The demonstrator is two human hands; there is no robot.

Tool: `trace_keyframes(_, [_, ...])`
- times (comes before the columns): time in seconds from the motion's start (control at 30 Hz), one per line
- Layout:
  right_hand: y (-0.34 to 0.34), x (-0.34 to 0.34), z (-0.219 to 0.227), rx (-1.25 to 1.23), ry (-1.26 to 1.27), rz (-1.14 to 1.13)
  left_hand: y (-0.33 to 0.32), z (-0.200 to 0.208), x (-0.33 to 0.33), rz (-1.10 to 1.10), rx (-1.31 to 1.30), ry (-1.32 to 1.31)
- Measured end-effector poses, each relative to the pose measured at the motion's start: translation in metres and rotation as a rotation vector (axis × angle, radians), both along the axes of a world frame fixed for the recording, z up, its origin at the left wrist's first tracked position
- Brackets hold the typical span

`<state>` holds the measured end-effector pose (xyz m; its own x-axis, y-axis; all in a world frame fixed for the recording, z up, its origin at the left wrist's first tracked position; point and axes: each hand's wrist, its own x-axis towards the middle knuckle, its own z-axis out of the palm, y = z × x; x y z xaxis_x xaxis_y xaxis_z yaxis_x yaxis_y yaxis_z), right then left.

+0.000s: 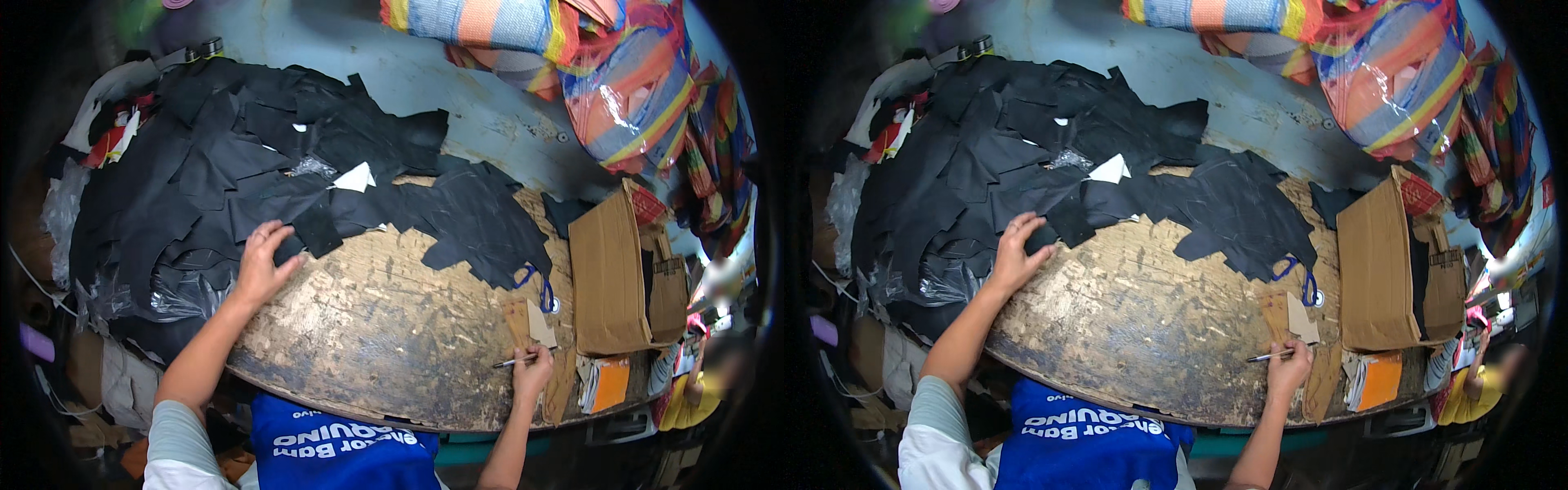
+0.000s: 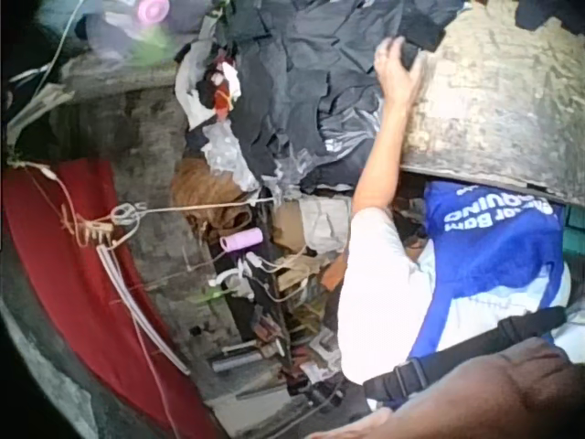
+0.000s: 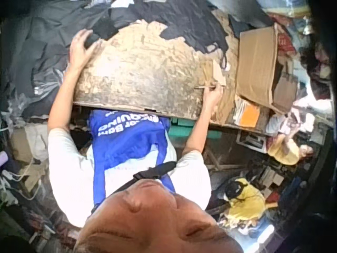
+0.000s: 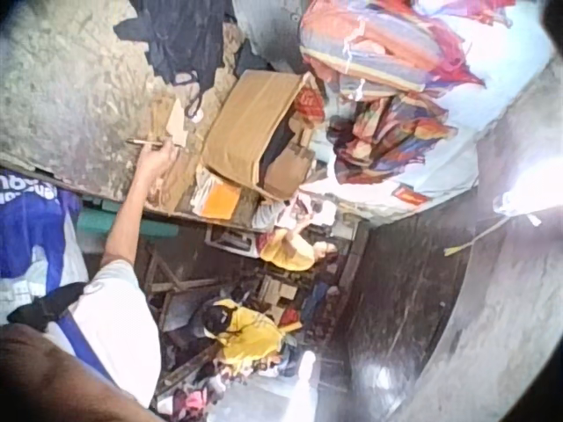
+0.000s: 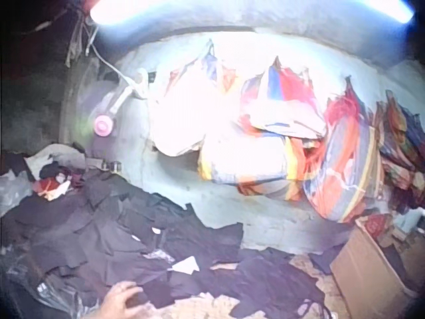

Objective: The person places a cardboard template on black fabric pieces and traces the outline with a pen. They repeat this process on several fabric pieces, moving templates and fabric as needed.

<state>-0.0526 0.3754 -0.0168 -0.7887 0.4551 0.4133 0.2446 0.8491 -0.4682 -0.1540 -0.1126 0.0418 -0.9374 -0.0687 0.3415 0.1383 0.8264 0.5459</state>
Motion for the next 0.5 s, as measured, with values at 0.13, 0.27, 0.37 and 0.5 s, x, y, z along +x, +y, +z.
trace_keyframes(0.13, [0.008, -0.01, 0.006, -0.057, 0.024, -0.054, -0.027, -0.012, -0.033, 0.013, -0.228, 0.116])
trace_keyframes(0.27, [0.002, -0.002, 0.01, -0.171, 0.218, 0.013, -0.034, -0.006, -0.058, -0.002, -0.393, -0.082])
trace_keyframes(0.37, [-0.013, 0.012, 0.004, -0.385, 0.267, -0.004, -0.036, -0.001, -0.072, -0.028, -0.406, -0.138])
trace_keyframes(0.5, [-0.024, 0.015, -0.003, -0.129, 0.203, 0.011, -0.049, 0.013, -0.088, -0.047, -0.06, 0.126])
